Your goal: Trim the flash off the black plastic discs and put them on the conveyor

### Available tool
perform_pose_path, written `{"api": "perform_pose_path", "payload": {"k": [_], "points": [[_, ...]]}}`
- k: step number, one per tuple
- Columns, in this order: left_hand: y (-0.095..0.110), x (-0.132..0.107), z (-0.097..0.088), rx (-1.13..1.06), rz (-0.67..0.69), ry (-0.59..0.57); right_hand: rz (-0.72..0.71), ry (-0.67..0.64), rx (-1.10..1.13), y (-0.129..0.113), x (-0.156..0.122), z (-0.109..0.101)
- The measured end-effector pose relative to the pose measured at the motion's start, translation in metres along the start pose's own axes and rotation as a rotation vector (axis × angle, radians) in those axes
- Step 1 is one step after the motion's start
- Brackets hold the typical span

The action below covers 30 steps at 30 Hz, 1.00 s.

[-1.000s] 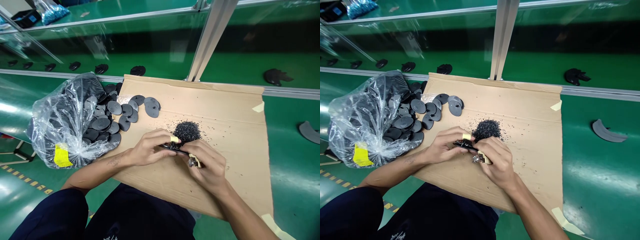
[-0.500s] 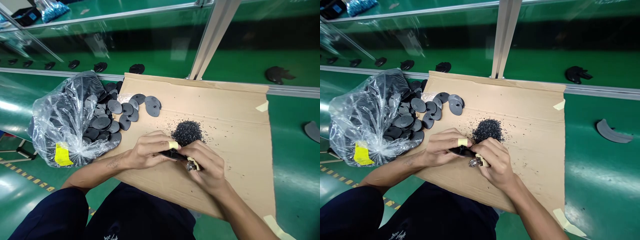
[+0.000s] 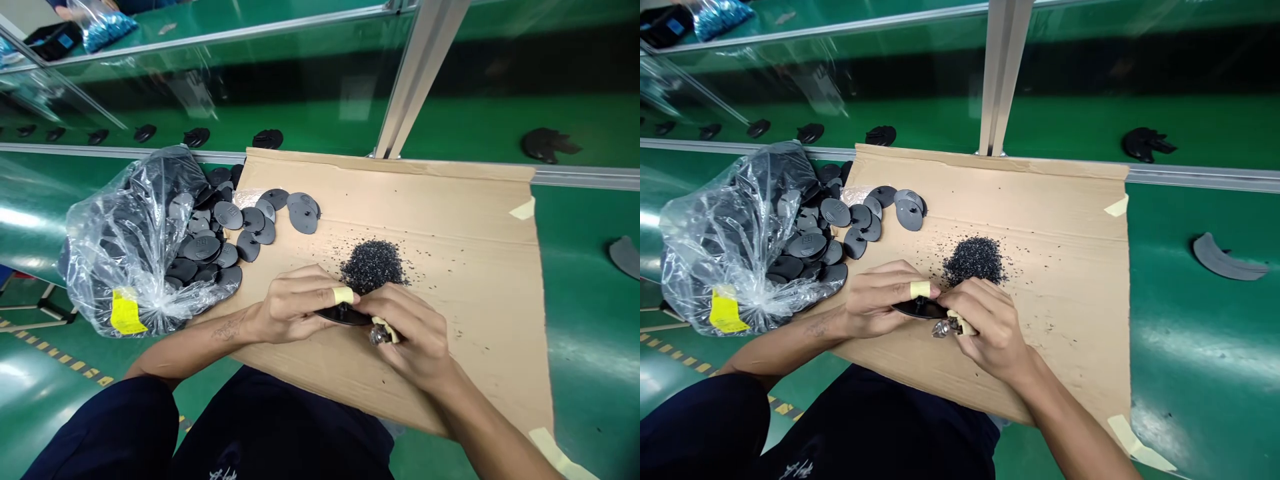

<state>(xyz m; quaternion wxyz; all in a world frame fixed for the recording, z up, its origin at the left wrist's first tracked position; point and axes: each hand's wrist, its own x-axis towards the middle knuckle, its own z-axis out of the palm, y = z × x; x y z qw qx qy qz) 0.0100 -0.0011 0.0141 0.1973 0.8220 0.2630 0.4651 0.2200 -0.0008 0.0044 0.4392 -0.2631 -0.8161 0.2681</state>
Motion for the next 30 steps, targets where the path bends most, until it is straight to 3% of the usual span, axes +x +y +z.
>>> {"api": "perform_pose_path", "payload": {"k": [6, 12, 16, 19, 22, 26, 30], "points": [[0.002, -0.001, -0.002, 0.011, 0.019, -0.003, 0.004, -0.006, 0.037, 0.001, -0.001, 0.001], [-0.002, -0.001, 0.002, -0.114, -0.147, -0.053, 0.026, 0.052, 0.015, 0.001, -0.001, 0.001], [-0.003, -0.003, -0.001, -0.108, -0.245, -0.02, 0.091, 0.061, -0.003, 0.002, 0.003, 0.0], [-0.005, -0.002, -0.007, -0.101, -0.278, 0.019, 0.122, 0.078, -0.169, 0.006, 0.002, -0.002], [-0.006, 0.001, -0.015, -0.175, -0.295, 0.019, 0.13, 0.012, -0.459, 0.009, 0.0, -0.002], [-0.001, 0.007, -0.018, -0.246, -0.326, -0.106, 0.104, -0.09, -0.789, 0.008, -0.001, 0.001], [0.003, 0.007, -0.012, -0.235, -0.387, -0.219, 0.035, -0.113, -0.831, 0.002, 0.001, 0.006]]}}
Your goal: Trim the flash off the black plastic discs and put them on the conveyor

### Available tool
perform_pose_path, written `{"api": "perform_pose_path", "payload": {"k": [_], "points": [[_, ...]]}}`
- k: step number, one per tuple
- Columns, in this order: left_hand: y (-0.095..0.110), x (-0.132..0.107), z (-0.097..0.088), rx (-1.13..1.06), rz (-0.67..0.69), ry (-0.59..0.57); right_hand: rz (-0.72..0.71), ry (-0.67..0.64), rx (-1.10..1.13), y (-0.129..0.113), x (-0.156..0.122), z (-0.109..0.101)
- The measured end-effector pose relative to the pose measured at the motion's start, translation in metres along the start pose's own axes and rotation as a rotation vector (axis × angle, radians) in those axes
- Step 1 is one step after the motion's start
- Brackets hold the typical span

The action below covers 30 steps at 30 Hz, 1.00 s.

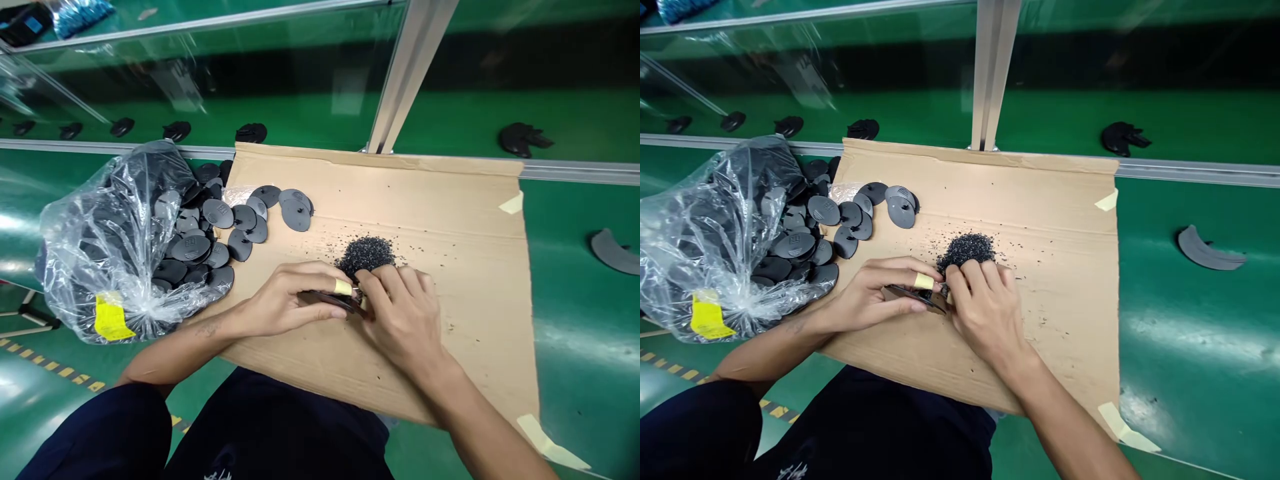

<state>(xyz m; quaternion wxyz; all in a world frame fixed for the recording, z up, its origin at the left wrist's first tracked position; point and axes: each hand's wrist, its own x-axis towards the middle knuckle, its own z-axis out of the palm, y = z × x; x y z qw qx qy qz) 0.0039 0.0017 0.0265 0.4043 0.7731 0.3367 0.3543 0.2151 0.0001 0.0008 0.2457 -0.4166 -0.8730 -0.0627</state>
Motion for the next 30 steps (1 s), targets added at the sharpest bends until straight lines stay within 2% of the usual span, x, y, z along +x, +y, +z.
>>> {"api": "perform_pose_path", "payload": {"k": [8, 16, 21, 24, 27, 30], "points": [[-0.001, -0.002, 0.008, -0.136, -0.081, -0.077, -0.028, -0.005, 0.038, -0.002, -0.001, 0.0], [-0.001, 0.0, 0.003, -0.06, -0.066, 0.031, -0.007, 0.051, 0.07, -0.001, 0.002, 0.004], [-0.003, 0.002, -0.002, -0.003, -0.009, 0.09, 0.106, 0.077, 0.079, 0.008, -0.002, 0.005], [-0.006, 0.001, -0.004, 0.025, 0.02, 0.139, 0.169, 0.1, 0.173, 0.014, -0.003, 0.0], [-0.01, 0.0, -0.003, 0.022, 0.044, 0.175, 0.153, 0.117, 0.315, 0.015, -0.002, -0.004], [-0.013, -0.001, -0.003, 0.009, 0.06, 0.207, 0.098, 0.099, 0.367, 0.013, -0.001, -0.005]]}}
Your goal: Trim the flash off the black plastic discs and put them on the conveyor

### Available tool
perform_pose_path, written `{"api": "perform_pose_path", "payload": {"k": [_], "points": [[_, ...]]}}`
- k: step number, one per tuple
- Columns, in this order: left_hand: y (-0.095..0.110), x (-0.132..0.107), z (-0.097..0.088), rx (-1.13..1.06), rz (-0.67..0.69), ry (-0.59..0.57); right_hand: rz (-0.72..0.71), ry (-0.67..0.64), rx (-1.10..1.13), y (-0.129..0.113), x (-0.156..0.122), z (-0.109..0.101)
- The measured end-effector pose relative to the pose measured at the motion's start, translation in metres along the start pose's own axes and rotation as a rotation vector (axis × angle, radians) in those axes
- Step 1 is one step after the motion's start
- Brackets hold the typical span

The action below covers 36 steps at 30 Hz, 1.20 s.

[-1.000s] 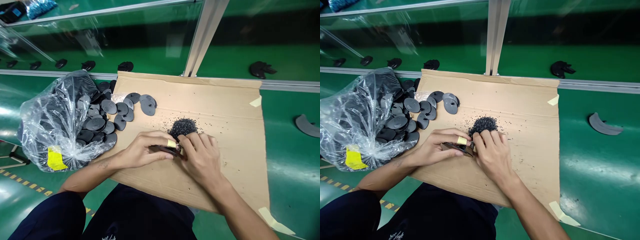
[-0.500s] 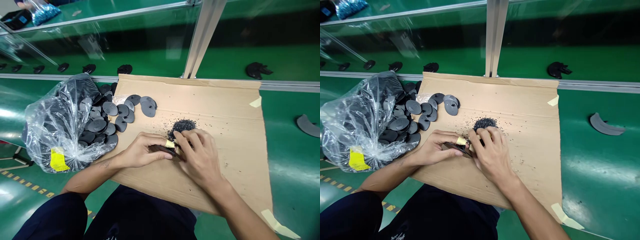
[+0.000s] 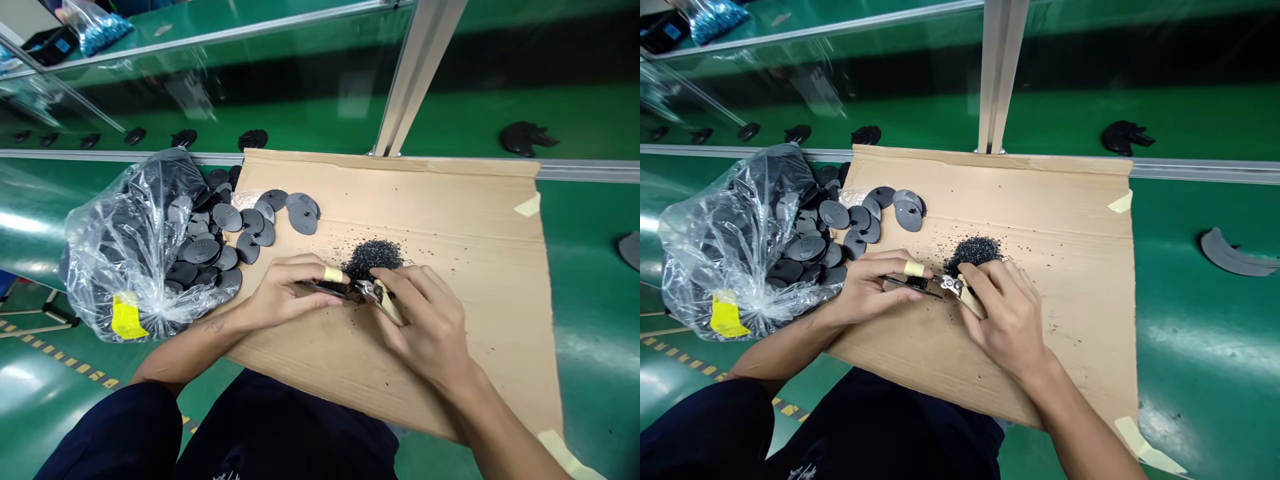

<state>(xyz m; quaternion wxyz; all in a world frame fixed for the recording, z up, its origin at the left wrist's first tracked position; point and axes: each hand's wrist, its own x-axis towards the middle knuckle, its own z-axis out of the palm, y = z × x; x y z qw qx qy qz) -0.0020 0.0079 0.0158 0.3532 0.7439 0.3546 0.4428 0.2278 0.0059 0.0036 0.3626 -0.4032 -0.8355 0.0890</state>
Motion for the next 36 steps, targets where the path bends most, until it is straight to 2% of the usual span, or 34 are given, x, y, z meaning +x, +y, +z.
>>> {"api": "perform_pose_path", "payload": {"k": [9, 21, 30, 36], "points": [[0.0013, 0.0022, -0.0021, 0.03, 0.045, -0.032, -0.062, -0.028, 0.035, 0.0012, -0.0013, 0.004], [0.0023, 0.0029, -0.0019, 0.035, 0.06, -0.057, -0.095, -0.025, -0.032, -0.0012, -0.0016, 0.0012], [-0.0005, 0.0013, 0.0022, 0.008, 0.086, -0.037, -0.134, -0.003, -0.163, -0.0058, -0.0014, -0.0031], [0.003, 0.0029, -0.0004, 0.062, 0.087, -0.055, -0.044, -0.08, 0.018, -0.0067, -0.0045, -0.0019]]}}
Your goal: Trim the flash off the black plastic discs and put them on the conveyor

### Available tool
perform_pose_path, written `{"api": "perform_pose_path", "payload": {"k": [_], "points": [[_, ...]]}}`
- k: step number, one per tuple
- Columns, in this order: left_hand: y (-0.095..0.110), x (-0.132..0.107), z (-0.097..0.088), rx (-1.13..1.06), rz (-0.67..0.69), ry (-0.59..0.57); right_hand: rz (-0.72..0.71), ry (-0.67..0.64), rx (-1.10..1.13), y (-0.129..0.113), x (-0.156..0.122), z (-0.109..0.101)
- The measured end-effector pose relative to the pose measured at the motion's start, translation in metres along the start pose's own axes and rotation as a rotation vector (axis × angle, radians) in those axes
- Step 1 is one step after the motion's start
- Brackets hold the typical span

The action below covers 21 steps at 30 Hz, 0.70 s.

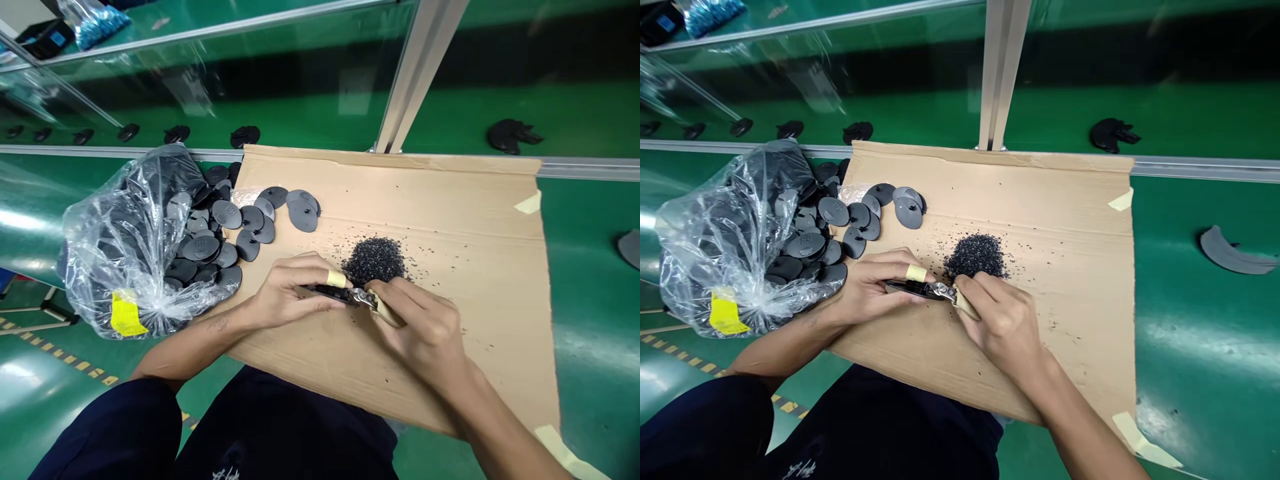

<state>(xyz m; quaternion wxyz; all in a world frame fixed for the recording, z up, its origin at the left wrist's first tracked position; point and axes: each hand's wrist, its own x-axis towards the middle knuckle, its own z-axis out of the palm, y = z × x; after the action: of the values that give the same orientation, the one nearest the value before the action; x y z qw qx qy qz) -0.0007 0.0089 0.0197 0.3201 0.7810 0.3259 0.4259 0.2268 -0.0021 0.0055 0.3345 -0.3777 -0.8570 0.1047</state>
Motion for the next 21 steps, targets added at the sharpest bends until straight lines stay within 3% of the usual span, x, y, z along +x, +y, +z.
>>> {"api": "perform_pose_path", "payload": {"k": [8, 11, 17, 21], "points": [[-0.006, -0.003, -0.004, 0.138, 0.027, -0.012, 0.067, -0.024, 0.059, 0.006, 0.0, 0.004], [-0.007, -0.004, -0.004, 0.135, 0.048, -0.002, 0.061, -0.008, -0.053, 0.007, -0.001, 0.006], [-0.01, -0.004, 0.004, 0.19, 0.064, -0.089, -0.008, 0.009, -0.261, 0.009, 0.0, 0.007], [-0.017, -0.006, 0.009, 0.198, 0.053, -0.033, 0.052, -0.012, -0.267, 0.011, 0.0, 0.008]]}}
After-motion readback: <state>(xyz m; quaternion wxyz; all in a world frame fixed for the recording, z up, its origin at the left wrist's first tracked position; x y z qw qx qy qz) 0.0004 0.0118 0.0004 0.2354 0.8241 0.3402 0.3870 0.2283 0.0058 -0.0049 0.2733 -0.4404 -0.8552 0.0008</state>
